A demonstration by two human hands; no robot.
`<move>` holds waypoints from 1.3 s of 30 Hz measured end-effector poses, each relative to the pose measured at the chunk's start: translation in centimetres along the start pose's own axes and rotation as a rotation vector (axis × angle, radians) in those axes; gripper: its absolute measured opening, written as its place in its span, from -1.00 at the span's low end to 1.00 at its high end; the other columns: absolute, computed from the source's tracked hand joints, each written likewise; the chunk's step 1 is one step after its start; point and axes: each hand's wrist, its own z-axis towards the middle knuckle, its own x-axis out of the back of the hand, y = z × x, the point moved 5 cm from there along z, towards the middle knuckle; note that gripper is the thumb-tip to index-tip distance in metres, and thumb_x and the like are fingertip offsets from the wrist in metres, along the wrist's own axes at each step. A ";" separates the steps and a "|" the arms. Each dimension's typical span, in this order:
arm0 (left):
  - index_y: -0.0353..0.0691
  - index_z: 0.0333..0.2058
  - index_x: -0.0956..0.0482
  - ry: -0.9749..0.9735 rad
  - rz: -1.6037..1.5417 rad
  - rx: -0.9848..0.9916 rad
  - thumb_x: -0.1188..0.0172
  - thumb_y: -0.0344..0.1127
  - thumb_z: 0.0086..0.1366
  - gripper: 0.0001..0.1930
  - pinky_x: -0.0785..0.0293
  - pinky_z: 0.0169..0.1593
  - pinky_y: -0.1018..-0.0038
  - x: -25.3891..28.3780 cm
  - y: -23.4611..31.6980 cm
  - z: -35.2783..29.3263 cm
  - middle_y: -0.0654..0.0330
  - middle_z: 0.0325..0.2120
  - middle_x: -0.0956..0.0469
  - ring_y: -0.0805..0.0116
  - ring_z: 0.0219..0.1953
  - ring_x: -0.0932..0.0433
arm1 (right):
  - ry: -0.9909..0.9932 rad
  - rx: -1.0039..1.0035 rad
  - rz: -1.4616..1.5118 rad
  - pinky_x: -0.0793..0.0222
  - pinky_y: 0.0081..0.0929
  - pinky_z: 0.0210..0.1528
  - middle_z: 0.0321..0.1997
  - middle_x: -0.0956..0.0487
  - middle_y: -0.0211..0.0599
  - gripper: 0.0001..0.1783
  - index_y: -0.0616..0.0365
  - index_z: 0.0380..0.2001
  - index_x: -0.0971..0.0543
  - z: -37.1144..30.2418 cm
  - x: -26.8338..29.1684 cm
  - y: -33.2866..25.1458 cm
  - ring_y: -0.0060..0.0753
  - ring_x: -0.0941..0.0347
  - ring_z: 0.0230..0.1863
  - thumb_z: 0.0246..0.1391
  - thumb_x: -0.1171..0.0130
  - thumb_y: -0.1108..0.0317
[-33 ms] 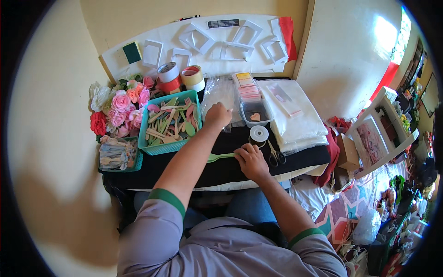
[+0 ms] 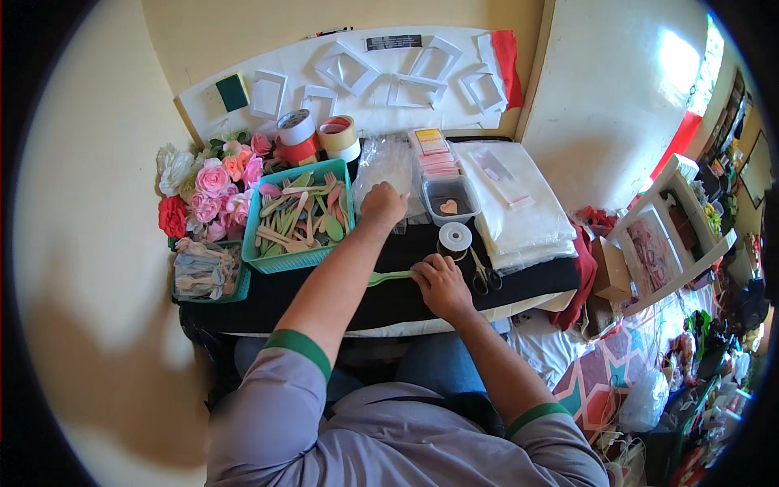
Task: Individually package plastic spoons into plastic bags and tie them with ribbon.
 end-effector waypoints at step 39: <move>-0.27 -0.03 -0.40 -0.671 -1.001 -0.247 -0.16 -0.27 0.33 -0.69 -0.48 -0.27 0.55 7.9 -5.2 -8.9 0.17 -0.32 -0.59 0.48 -0.36 -0.56 | -0.038 -0.033 -0.028 -0.32 -0.27 -0.02 -0.17 -0.47 -0.41 -0.76 -0.07 -0.16 -0.61 0.1 0.5 -0.3 -0.25 -0.39 -0.08 0.11 -0.17 0.18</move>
